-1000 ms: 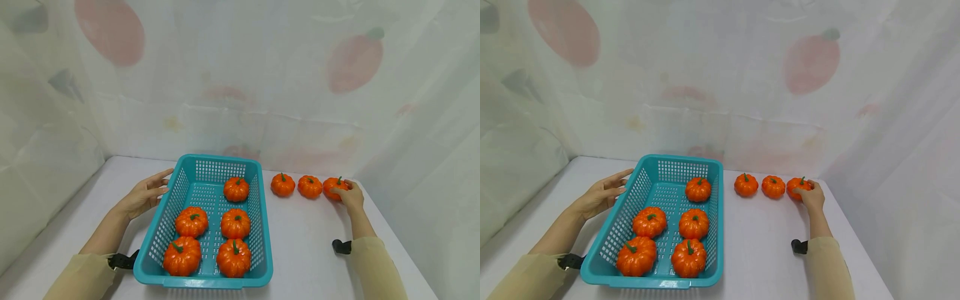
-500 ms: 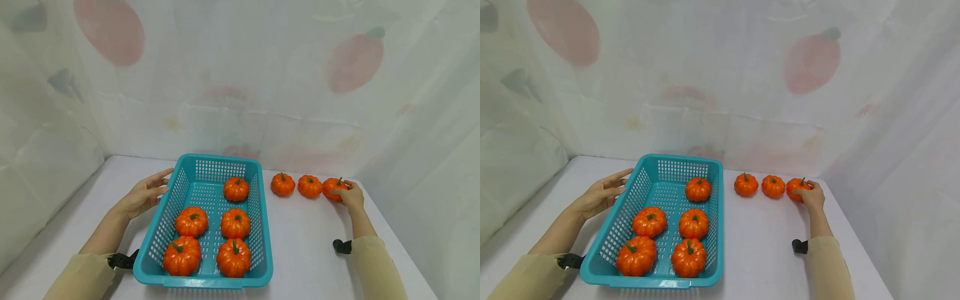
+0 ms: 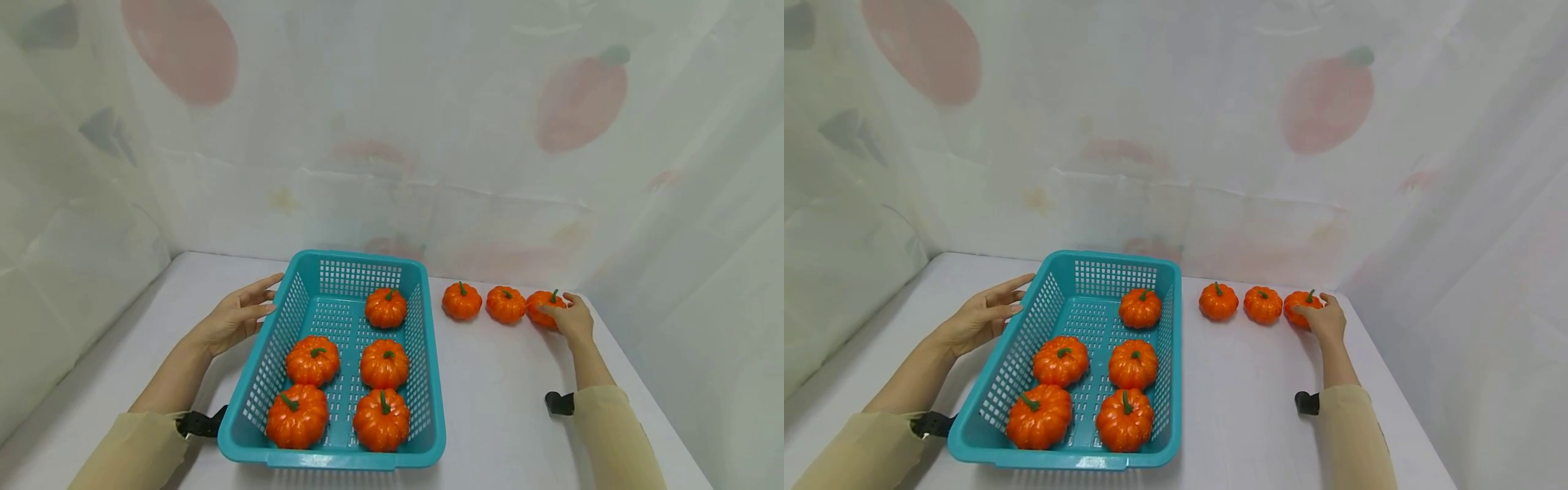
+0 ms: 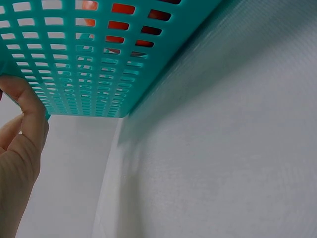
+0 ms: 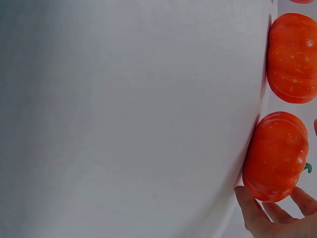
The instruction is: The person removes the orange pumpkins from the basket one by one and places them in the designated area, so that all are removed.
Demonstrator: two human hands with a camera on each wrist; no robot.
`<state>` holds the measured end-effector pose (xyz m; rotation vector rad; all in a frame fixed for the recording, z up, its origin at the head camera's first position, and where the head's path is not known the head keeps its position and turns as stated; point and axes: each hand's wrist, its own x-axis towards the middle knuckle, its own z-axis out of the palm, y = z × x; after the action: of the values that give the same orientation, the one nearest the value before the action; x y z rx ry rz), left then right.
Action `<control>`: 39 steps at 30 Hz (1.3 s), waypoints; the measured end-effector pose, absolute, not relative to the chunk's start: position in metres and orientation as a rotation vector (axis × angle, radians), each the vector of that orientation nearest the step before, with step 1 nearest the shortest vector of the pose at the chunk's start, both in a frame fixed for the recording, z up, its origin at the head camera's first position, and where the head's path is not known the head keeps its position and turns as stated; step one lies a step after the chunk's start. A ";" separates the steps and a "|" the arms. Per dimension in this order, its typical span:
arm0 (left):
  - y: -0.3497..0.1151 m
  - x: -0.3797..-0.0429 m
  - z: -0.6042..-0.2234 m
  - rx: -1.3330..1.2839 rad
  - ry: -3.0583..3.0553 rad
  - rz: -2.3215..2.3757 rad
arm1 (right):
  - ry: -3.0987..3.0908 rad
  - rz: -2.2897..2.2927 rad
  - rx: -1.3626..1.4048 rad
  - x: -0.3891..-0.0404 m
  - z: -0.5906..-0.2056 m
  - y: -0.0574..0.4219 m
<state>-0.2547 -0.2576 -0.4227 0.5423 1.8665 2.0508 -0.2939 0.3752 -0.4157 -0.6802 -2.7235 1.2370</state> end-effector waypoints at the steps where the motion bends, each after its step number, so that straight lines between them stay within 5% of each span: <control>1: -0.257 -0.255 -0.422 0.545 1.865 2.051 | -2.717 1.240 -0.693 -0.294 -0.415 0.374; 16: -0.257 -0.255 -0.423 0.550 1.859 2.061 | -2.398 1.230 -0.738 -0.297 -0.397 0.362; 39: -0.257 -0.254 -0.424 0.568 1.838 2.065 | -2.499 1.374 -0.338 -0.288 -0.355 0.285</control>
<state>-0.2545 -0.2573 -0.4239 0.5676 1.8382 2.0648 -0.2878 0.2845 -0.3545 -0.3383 -2.4985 1.3739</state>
